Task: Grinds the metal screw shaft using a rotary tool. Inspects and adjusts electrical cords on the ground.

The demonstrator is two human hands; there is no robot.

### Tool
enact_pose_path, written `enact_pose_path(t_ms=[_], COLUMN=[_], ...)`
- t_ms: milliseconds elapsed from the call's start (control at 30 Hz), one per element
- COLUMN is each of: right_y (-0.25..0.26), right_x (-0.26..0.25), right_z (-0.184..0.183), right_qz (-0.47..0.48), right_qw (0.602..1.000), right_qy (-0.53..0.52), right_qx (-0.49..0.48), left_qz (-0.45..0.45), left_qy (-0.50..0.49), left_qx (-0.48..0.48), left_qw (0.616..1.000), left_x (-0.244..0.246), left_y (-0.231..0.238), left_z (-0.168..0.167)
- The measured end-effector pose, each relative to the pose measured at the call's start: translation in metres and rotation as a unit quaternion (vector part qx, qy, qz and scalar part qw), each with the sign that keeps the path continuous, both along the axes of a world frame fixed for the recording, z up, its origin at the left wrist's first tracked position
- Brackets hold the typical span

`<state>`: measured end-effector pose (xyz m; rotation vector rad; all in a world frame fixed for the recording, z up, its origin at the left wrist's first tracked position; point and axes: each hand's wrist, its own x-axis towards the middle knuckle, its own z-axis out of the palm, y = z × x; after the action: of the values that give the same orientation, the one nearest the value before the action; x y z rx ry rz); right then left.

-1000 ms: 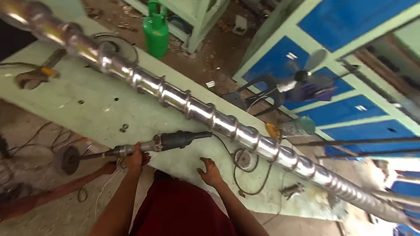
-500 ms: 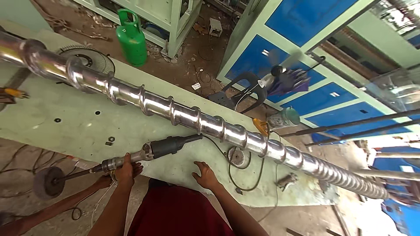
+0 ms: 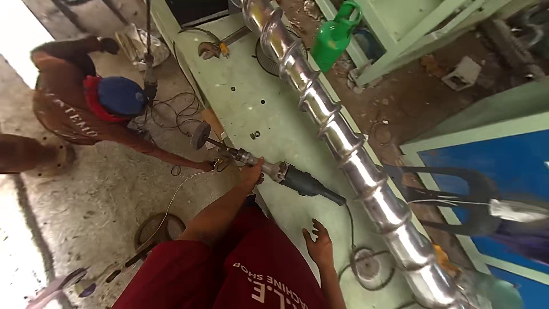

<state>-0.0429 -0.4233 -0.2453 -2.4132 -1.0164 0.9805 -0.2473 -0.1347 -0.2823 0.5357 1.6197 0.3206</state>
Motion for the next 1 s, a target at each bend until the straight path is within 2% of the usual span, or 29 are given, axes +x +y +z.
enact_pose_path(t_ms=[333, 1000], right_y=[0.032, 0.026], right_x=[0.01, 0.01], right_z=[0.004, -0.002], right_qz=[0.044, 0.017], right_qw=[0.999, 1.0], right_qy=[-0.012, 0.005], right_qx=[0.023, 0.018], left_qz=[-0.004, -0.013], left_qy=[-0.002, 0.015], left_qx=[-0.01, -0.009], left_qw=[1.0, 1.0], left_x=[-0.003, 0.002], left_y=[0.002, 0.002], left_z=[0.001, -0.005])
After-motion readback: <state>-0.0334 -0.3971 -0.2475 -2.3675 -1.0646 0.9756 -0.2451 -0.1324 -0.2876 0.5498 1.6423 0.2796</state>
